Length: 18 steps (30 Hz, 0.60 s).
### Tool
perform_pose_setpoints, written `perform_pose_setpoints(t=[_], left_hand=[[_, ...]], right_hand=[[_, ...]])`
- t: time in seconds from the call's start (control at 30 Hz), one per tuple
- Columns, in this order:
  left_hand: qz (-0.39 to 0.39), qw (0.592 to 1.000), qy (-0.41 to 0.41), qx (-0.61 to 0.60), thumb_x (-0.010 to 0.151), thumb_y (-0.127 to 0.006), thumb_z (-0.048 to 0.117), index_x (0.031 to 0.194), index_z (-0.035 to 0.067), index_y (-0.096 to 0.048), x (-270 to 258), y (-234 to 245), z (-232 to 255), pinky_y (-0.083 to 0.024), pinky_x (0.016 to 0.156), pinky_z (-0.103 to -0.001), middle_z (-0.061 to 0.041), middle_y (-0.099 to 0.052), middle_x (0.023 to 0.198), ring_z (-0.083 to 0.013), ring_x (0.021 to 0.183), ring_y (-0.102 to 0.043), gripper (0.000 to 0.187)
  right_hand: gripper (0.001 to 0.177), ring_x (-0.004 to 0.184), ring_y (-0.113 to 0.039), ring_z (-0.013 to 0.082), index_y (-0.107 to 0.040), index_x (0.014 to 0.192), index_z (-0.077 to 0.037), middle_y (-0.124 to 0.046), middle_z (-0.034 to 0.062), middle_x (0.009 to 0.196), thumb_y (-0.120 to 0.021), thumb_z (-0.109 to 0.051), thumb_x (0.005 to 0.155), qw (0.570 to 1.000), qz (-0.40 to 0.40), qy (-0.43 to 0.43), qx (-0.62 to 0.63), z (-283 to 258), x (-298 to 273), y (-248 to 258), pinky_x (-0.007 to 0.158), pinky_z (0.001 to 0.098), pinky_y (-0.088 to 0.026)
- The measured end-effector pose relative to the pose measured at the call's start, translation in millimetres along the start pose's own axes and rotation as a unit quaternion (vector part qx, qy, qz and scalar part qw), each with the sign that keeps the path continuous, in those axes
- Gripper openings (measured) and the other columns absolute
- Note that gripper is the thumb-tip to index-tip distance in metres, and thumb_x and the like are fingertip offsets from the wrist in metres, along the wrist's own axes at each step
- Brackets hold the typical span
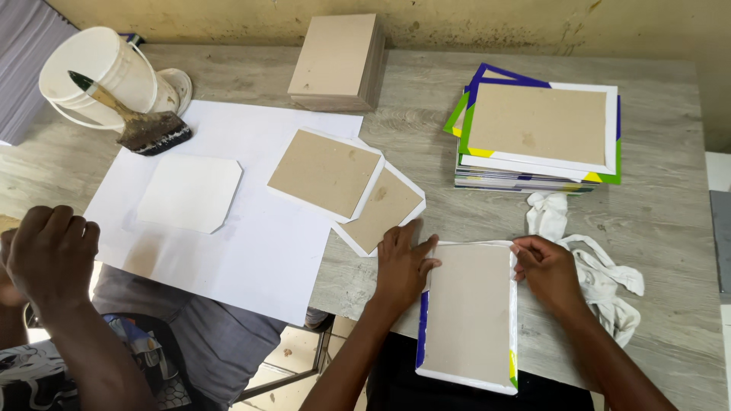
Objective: The person applies glue to a book cover using a brush and then attaches a colored paper cover to it. They wipe the cover with a cloth and stack the finished book on a pile.
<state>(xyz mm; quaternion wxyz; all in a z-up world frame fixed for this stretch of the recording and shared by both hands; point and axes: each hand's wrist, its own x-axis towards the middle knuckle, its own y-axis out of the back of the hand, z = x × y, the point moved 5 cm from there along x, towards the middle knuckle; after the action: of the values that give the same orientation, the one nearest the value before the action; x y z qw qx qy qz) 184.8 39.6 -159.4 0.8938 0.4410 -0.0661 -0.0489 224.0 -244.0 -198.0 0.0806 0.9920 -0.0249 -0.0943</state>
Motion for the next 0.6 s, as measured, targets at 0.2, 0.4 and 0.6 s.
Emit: perform_pose_setpoints(t=[0.2,0.4,0.6], left_hand=[[0.111,0.901,-0.015,0.419,0.111,-0.022,0.07,0.171,-0.004,-0.008,-26.4,-48.5,39.8,-0.005,0.139,-0.045,-0.018,-0.012,0.18,-0.0341,0.171,-0.004,0.097],[0.157,0.974,-0.138,0.09,0.097,-0.05,0.0,0.126,-0.006,-0.064,-21.0,-31.1,81.7,-0.038,0.127,-0.059,-0.031,-0.064,0.135,-0.0499,0.135,-0.059,0.032],[0.154,0.968,-0.121,0.158,0.097,-0.055,0.009,0.156,-0.001,-0.054,-20.9,-33.1,76.5,-0.045,0.119,-0.052,-0.024,-0.066,0.129,-0.0418,0.126,-0.063,0.06]], right_hand=[[0.067,0.127,-0.064,0.0286,-0.065,0.141,-0.014,-0.06,-0.0005,0.156,-0.055,-0.063,0.096,0.655,0.0,0.342,-0.674,-21.1,-61.5,-30.8,0.088,0.0436,-0.06],[0.047,0.14,-0.064,0.0361,-0.068,0.137,0.004,-0.069,0.0214,0.146,-0.063,-0.028,0.104,0.729,0.028,0.417,-0.543,-25.7,-74.1,-55.7,0.129,0.0506,-0.046],[0.056,0.139,-0.07,0.0284,-0.07,0.144,0.001,-0.075,0.0147,0.144,-0.067,-0.039,0.104,0.725,0.072,0.392,-0.562,-26.8,-86.6,-60.2,0.124,0.0426,-0.054]])
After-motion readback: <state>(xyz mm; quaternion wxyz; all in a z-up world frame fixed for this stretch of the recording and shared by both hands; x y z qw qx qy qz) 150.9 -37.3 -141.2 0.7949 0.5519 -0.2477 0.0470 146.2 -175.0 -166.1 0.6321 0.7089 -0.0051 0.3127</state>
